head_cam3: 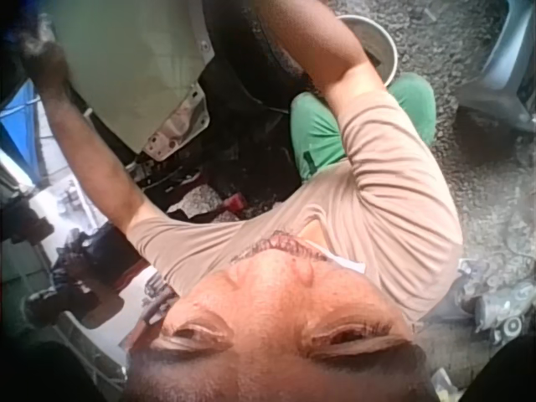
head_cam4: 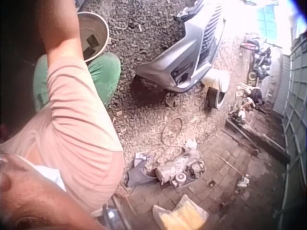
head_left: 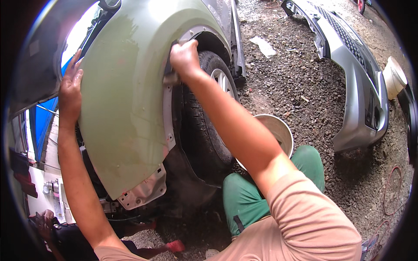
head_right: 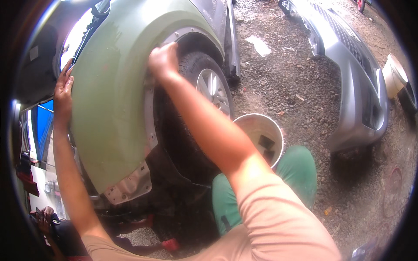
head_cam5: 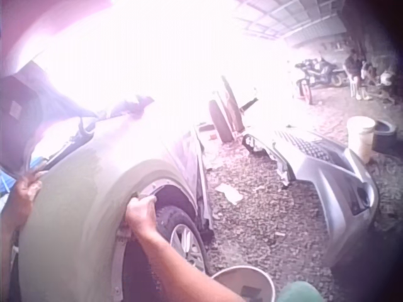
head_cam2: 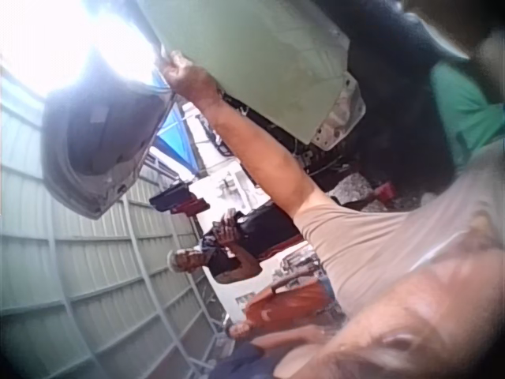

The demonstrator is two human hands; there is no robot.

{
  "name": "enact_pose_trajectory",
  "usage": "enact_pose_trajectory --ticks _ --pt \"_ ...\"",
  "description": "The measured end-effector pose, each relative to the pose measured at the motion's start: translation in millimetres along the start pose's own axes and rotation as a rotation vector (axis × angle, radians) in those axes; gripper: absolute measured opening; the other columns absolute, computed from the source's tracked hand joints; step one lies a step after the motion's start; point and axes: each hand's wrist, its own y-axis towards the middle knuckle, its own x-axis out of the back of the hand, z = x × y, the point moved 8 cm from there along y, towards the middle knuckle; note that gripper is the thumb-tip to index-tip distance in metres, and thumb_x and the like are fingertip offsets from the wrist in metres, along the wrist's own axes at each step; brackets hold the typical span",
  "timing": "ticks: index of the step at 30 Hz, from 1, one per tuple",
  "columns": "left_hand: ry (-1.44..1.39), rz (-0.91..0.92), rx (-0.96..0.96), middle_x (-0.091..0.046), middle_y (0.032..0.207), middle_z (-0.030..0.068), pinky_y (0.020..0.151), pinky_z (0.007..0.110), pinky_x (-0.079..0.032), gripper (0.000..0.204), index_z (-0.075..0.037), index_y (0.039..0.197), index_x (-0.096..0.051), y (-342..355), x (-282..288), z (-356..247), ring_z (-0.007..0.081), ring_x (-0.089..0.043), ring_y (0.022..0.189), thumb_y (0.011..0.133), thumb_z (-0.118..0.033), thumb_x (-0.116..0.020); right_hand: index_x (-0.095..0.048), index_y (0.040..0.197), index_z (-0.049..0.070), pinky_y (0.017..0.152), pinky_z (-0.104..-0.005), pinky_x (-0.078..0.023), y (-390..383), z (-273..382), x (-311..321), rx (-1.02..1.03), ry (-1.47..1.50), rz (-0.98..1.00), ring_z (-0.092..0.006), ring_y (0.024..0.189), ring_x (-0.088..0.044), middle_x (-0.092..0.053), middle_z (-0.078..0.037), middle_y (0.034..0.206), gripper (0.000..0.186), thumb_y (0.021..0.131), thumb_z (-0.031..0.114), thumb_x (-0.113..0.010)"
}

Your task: The person sits on the ground and uses a sanding block to smooth the surface of a car's front fender. They repeatedly dip the sanding block into a bucket of water and rub it against the fender area around the wheel arch.

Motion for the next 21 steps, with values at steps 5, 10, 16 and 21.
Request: enact_pose_trajectory --ticks 5,10,16,21 --pt "0.219 -0.045 -0.061 -0.051 0.15 0.0098 0.115 0.034 -0.036 0.047 -0.011 0.151 -0.045 -6 16 9 0.0205 -0.05 0.136 0.105 -0.006 -0.04 -0.044 0.12 -0.007 0.087 -0.0549 -0.048 -68 10 2 -0.316 0.812 -0.34 -0.0479 0.105 -0.063 -0.062 -0.032 0.117 0.035 0.097 0.019 -0.052" --pt "0.061 -0.022 0.023 -0.051 0.15 0.0086 0.117 0.034 -0.034 0.046 -0.011 0.15 -0.047 -15 12 15 0.0192 -0.048 0.138 0.105 -0.006 -0.04 -0.036 0.127 -0.009 0.095 -0.0571 -0.046 -83 23 12 -0.362 0.815 -0.24 -0.0535 0.105 -0.061 -0.06 -0.036 0.116 0.046 0.099 0.024 -0.051" --pt "0.123 -0.04 -0.069 -0.049 0.151 0.0102 0.117 0.034 -0.033 0.046 -0.01 0.151 -0.046 5 -1 1 0.0209 -0.047 0.138 0.105 -0.006 -0.039 -0.052 0.11 -0.006 0.087 -0.0509 -0.052 -7 -23 13 -0.273 0.471 -0.221 -0.0409 0.092 -0.068 -0.066 -0.026 0.103 0.03 0.098 0.021 -0.054" --pt "0.101 -0.029 0.023 -0.05 0.15 0.0111 0.116 0.035 -0.035 0.046 -0.009 0.15 -0.046 -21 17 11 0.0222 -0.047 0.139 0.105 -0.006 -0.039 -0.038 0.124 -0.007 0.098 -0.0565 -0.045 -96 30 1 -0.325 0.888 -0.283 -0.0539 0.111 -0.059 -0.057 -0.038 0.122 0.043 0.096 0.022 -0.054"
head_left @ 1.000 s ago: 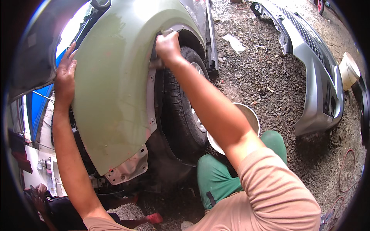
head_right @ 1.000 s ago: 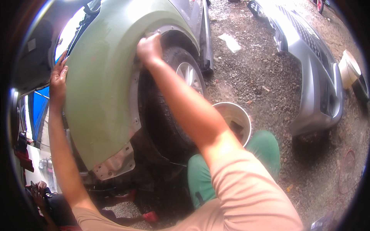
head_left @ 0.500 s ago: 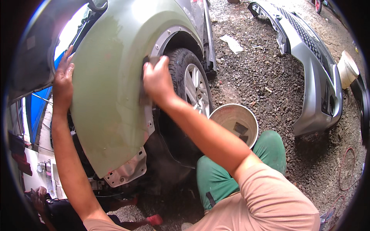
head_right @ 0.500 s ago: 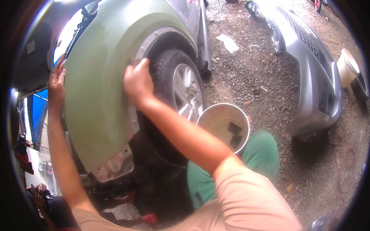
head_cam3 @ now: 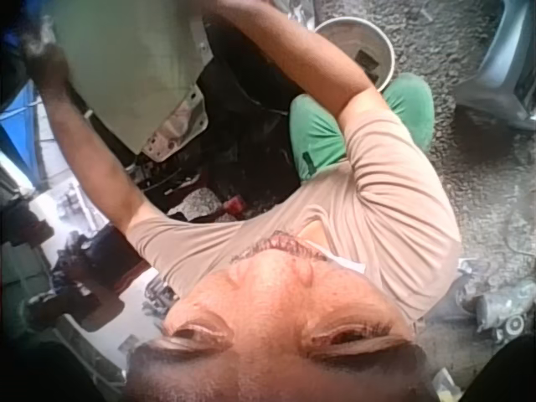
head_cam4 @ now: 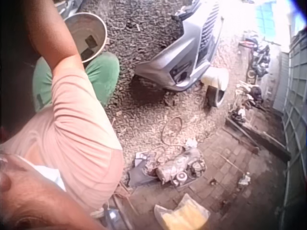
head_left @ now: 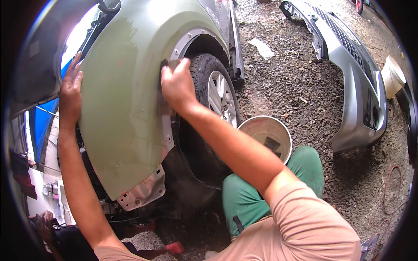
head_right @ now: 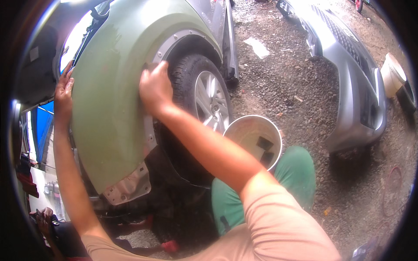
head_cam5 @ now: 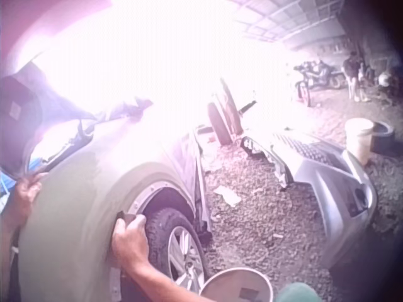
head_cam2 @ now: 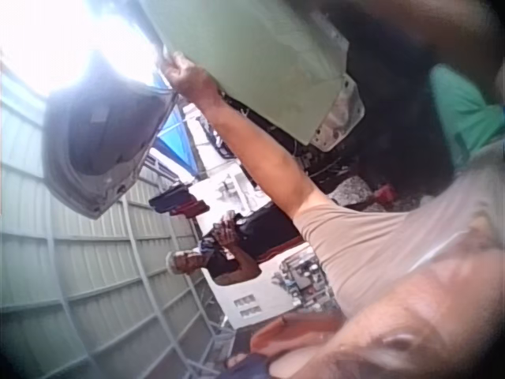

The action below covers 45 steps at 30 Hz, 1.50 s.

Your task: The person sits on the ground and uses a sanding block to smooth the surface of a car's front fender. They repeatedly dip the sanding block into a bucket of water and rub it against the fender area around the wheel arch.

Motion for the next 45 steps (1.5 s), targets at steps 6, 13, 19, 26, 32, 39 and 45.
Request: enact_pose_trajectory --ticks 6,13,19,26,32,39,45 --pt "-0.011 -0.008 -0.063 -0.051 0.149 0.0119 0.116 0.035 -0.036 0.046 -0.009 0.151 -0.045 19 -14 -5 0.0222 -0.05 0.137 0.105 -0.006 -0.038 -0.046 0.114 -0.013 0.09 -0.0489 -0.052 115 -5 21 -0.083 0.072 -0.01 -0.047 0.102 -0.066 -0.063 -0.037 0.111 0.038 0.089 0.014 -0.054" --pt "0.036 -0.007 -0.073 -0.053 0.147 0.0124 0.113 0.032 -0.037 0.047 -0.012 0.152 -0.045 9 -3 3 0.0198 -0.052 0.133 0.105 -0.005 -0.037 -0.042 0.119 -0.012 0.098 -0.0528 -0.045 51 4 7 0.028 0.061 -0.06 -0.0523 0.11 -0.059 -0.058 -0.039 0.117 0.043 0.093 0.019 -0.054" --pt "-0.033 -0.013 -0.063 -0.051 0.149 0.012 0.115 0.034 -0.036 0.047 -0.01 0.151 -0.045 24 -19 -15 0.0216 -0.05 0.136 0.105 -0.005 -0.038 -0.046 0.11 -0.012 0.079 -0.0503 -0.055 122 0 24 0.075 0.062 -0.018 -0.0488 0.089 -0.067 -0.064 -0.035 0.099 0.035 0.089 0.015 -0.054" --pt "-0.012 0.002 -0.028 -0.052 0.148 0.014 0.114 0.034 -0.037 0.048 -0.01 0.152 -0.043 8 -6 -9 0.022 -0.051 0.135 0.105 -0.005 -0.038 -0.043 0.119 -0.014 0.092 -0.0497 -0.049 70 9 12 0.014 0.044 -0.087 -0.0483 0.104 -0.064 -0.061 -0.037 0.111 0.044 0.091 0.018 -0.056" --pt "-0.028 0.012 -0.049 -0.052 0.148 0.0147 0.114 0.034 -0.037 0.048 -0.009 0.153 -0.042 19 -17 -13 0.0221 -0.05 0.136 0.105 -0.005 -0.038 -0.062 0.09 -0.011 0.068 -0.0421 -0.055 177 -2 68 -0.053 0.231 -0.071 -0.0287 0.081 -0.071 -0.069 -0.023 0.084 0.021 0.082 0.008 -0.064" --pt "0.333 -0.012 -0.188 -0.048 0.152 0.0145 0.118 0.038 -0.032 0.046 -0.009 0.152 -0.043 12 -9 -14 0.0271 -0.043 0.143 0.106 -0.013 -0.04 -0.052 0.114 -0.004 0.078 -0.0389 -0.052 68 -241 234 -0.122 -0.224 -0.235 -0.0203 0.088 -0.062 -0.065 -0.013 0.1 0.039 0.09 0.019 -0.07" --pt "0.977 0.003 -0.431 -0.038 0.159 0.012 0.122 0.043 -0.025 0.046 -0.009 0.151 -0.044 -11 -29 -65 0.0287 -0.03 0.149 0.107 -0.024 -0.044 -0.045 0.13 -0.009 0.102 -0.046 -0.045 -46 -321 289 -0.462 -0.366 0.004 -0.0434 0.119 -0.059 -0.06 -0.033 0.123 0.058 0.09 0.026 -0.068"
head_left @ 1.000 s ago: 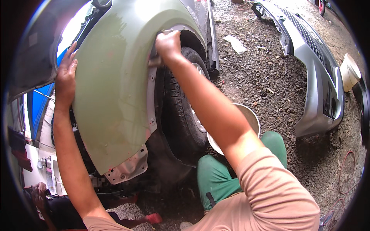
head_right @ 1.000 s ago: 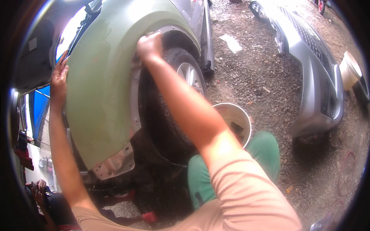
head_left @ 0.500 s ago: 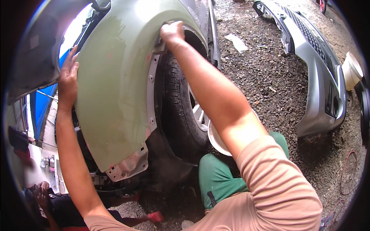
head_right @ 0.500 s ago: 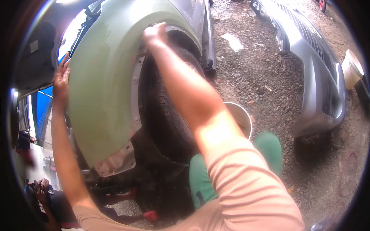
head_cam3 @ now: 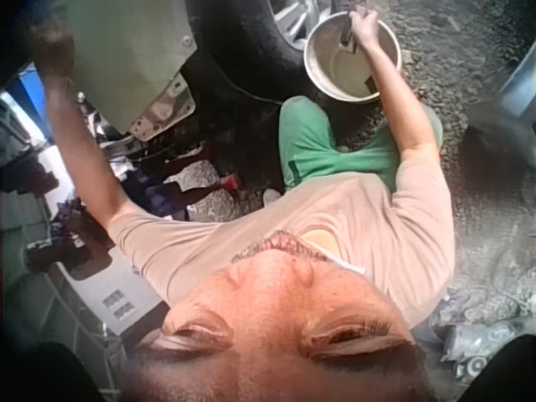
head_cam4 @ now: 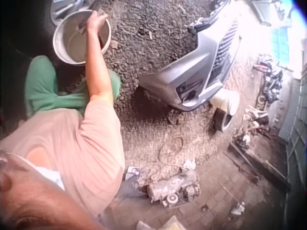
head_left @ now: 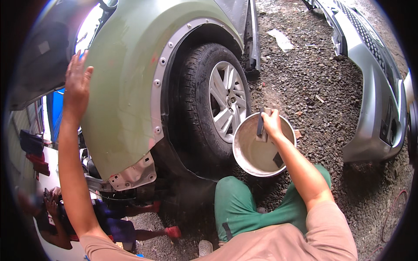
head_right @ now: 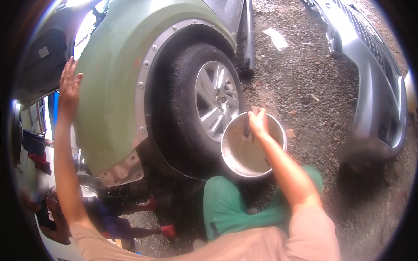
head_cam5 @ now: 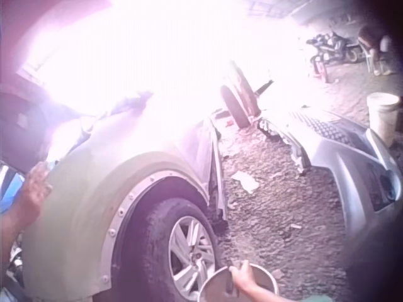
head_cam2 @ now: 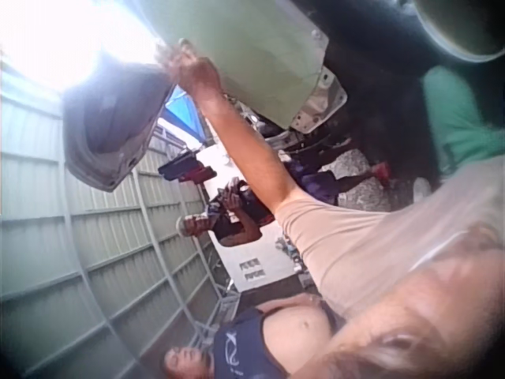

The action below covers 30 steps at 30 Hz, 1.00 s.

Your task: The person sits on the ground and uses a sanding block to smooth the surface of a car's front fender. They repeatedly dip the sanding block into a bucket of water and rub it against the fender area around the wheel arch.

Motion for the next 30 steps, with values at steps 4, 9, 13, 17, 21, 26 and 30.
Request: enact_pose_trajectory --ticks 4,9,13,17,21,26,30 --pt "0.237 0.303 -0.244 -0.027 0.165 0.006 0.128 0.043 -0.008 0.063 -0.009 0.156 -0.035 -9 -18 -153 0.0218 -0.016 0.155 0.104 -0.045 -0.043 -0.048 0.125 -0.007 0.099 -0.0464 -0.046 13 -5 17 -0.039 0.038 0.018 -0.0424 0.115 -0.061 -0.061 -0.032 0.12 0.051 0.09 0.024 -0.067" --pt "0.423 0.494 -0.302 -0.018 0.168 0.0027 0.128 0.047 0.001 0.083 -0.008 0.158 -0.027 -29 -61 -190 0.0184 -0.009 0.156 0.097 -0.064 -0.036 -0.049 0.12 -0.006 0.093 -0.0419 -0.049 15 48 18 0.087 0.182 0.033 -0.0334 0.105 -0.065 -0.065 -0.026 0.113 0.042 0.092 0.02 -0.066" --pt "0.549 0.436 -0.304 -0.017 0.168 0.002 0.128 0.046 0.002 0.087 -0.009 0.159 -0.024 17 -89 -194 0.0175 -0.008 0.156 0.097 -0.069 -0.028 -0.05 0.117 -0.005 0.088 -0.0371 -0.051 10 71 25 0.069 0.328 0.015 -0.025 0.098 -0.064 -0.065 -0.02 0.106 0.035 0.093 0.016 -0.065" --pt "0.61 0.474 -0.284 -0.015 0.168 -0.0001 0.128 0.044 0.001 0.088 -0.011 0.16 -0.02 87 -127 -195 0.0145 -0.007 0.156 0.097 -0.072 -0.019 -0.049 0.118 -0.004 0.091 -0.0393 -0.05 3 77 16 0.141 0.35 0.049 -0.0282 0.103 -0.064 -0.065 -0.022 0.112 0.038 0.092 0.019 -0.065" --pt "0.682 0.487 -0.285 -0.014 0.169 -0.0022 0.128 0.041 0.001 0.087 -0.013 0.161 -0.018 129 -154 -196 0.0124 -0.005 0.155 0.097 -0.073 -0.012 -0.049 0.118 -0.005 0.093 -0.0403 -0.049 -1 72 9 0.123 0.325 0.068 -0.032 0.104 -0.065 -0.065 -0.023 0.112 0.038 0.092 0.019 -0.064" --pt "0.695 0.497 -0.327 -0.014 0.168 -0.0032 0.129 0.041 0.002 0.087 -0.015 0.161 -0.018 119 -151 -201 0.0119 -0.003 0.155 0.097 -0.073 -0.009 -0.049 0.119 -0.005 0.093 -0.0414 -0.049 14 65 17 0.116 0.303 0.037 -0.0338 0.103 -0.065 -0.065 -0.024 0.111 0.038 0.093 0.019 -0.062" --pt "0.676 0.488 -0.359 -0.015 0.168 -0.0008 0.128 0.045 0.001 0.086 -0.013 0.161 -0.019 86 -133 -197 0.0139 -0.005 0.156 0.098 -0.071 -0.011 -0.048 0.12 -0.004 0.092 -0.0426 -0.049 10 71 10 0.144 0.248 0.059 -0.0349 0.105 -0.065 -0.066 -0.025 0.111 0.039 0.093 0.02 -0.063"
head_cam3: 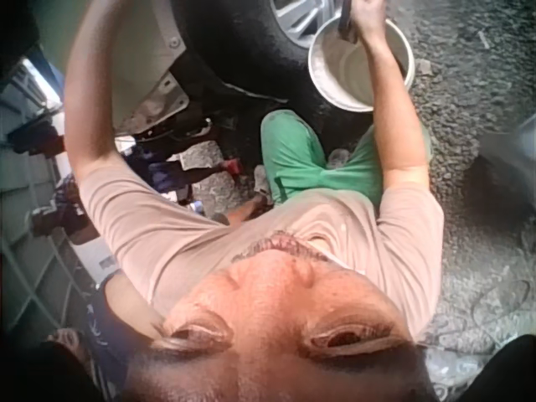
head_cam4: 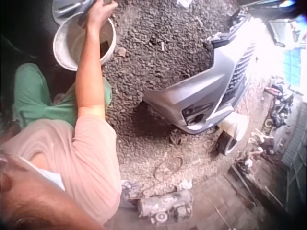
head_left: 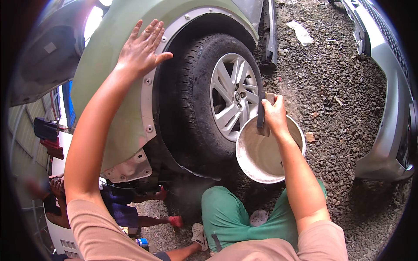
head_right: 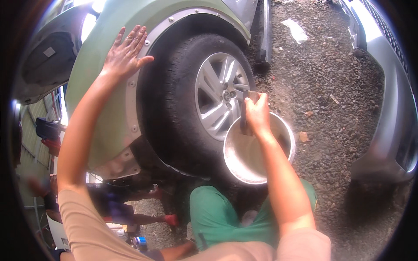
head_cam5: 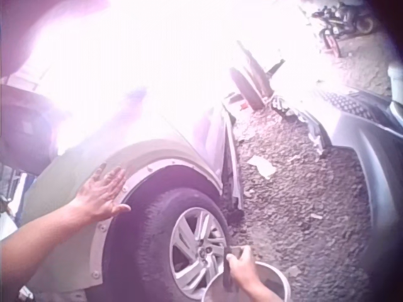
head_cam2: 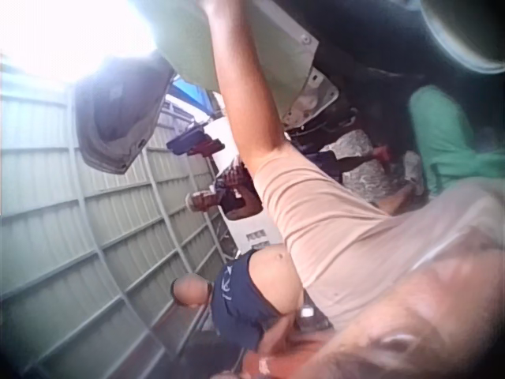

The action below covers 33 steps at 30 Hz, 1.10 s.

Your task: The person sits on the ground and uses a sanding block to smooth the surface of a car's front fender. They repeatedly dip the sanding block into a bucket of water and rub it against the fender area around the wheel arch.

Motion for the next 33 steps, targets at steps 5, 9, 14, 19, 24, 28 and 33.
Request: enact_pose_trajectory --ticks 5,9,14,19,24,28,33 --pt "-0.032 -0.017 0.016 -0.016 0.168 0.0012 0.128 0.046 0.001 0.087 -0.01 0.16 -0.02 -35 3 -3 0.0155 -0.006 0.156 0.098 -0.07 -0.015 -0.049 0.119 -0.003 0.093 -0.0449 -0.049 7 -14 -2 -0.061 -0.076 0.015 -0.0395 0.108 -0.065 -0.066 -0.027 0.113 0.039 0.093 0.022 -0.063" --pt "-0.067 -0.009 0.019 -0.017 0.168 0.002 0.128 0.047 0.0 0.087 -0.009 0.159 -0.022 -57 5 -8 0.016 -0.006 0.156 0.097 -0.07 -0.021 -0.049 0.119 -0.003 0.094 -0.045 -0.049 8 -11 -5 -0.029 -0.105 0.036 -0.0396 0.108 -0.065 -0.066 -0.027 0.114 0.038 0.093 0.022 -0.062" --pt "-0.088 -0.034 0.022 -0.016 0.168 0.0014 0.127 0.051 0.003 0.091 -0.011 0.159 -0.025 -94 2 -11 0.0171 -0.004 0.156 0.094 -0.074 -0.021 -0.049 0.119 -0.003 0.094 -0.0452 -0.049 1 -7 -16 0.0 -0.132 0.063 -0.0397 0.108 -0.065 -0.066 -0.027 0.114 0.037 0.094 0.021 -0.062" --pt "-0.194 -0.008 0.054 -0.017 0.168 0.0022 0.127 0.051 -0.001 0.09 -0.01 0.159 -0.027 -130 9 -18 0.0173 -0.007 0.156 0.093 -0.072 -0.033 -0.049 0.12 -0.002 0.095 -0.0453 -0.048 0 -1 -13 0.007 -0.156 0.077 -0.0396 0.109 -0.065 -0.066 -0.027 0.115 0.037 0.094 0.021 -0.061" --pt "-0.217 -0.042 0.09 -0.017 0.168 -0.0004 0.127 0.052 0.0 0.088 -0.013 0.159 -0.027 -143 11 -17 0.0183 -0.006 0.156 0.093 -0.071 -0.035 -0.048 0.123 -0.002 0.096 -0.0459 -0.048 -1 0 -18 -0.017 -0.196 0.101 -0.0409 0.111 -0.064 -0.065 -0.027 0.117 0.04 0.094 0.021 -0.061" --pt "-0.175 -0.107 0.1 -0.017 0.168 -0.0007 0.127 0.051 0.001 0.084 -0.013 0.159 -0.026 -120 8 -7 0.0184 -0.005 0.156 0.096 -0.068 -0.033 -0.047 0.125 -0.002 0.096 -0.0466 -0.048 -5 3 -19 -0.008 -0.225 0.106 -0.0419 0.112 -0.063 -0.065 -0.028 0.118 0.041 0.095 0.022 -0.061" --pt "-0.045 -0.026 0.113 -0.017 0.168 -0.0008 0.127 0.05 0.002 0.082 -0.013 0.16 -0.023 -63 7 -2 0.018 -0.005 0.156 0.099 -0.067 -0.024 -0.047 0.126 -0.002 0.095 -0.0479 -0.048 -3 7 -11 0.022 -0.227 0.079 -0.0432 0.112 -0.063 -0.065 -0.029 0.118 0.041 0.095 0.022 -0.06"
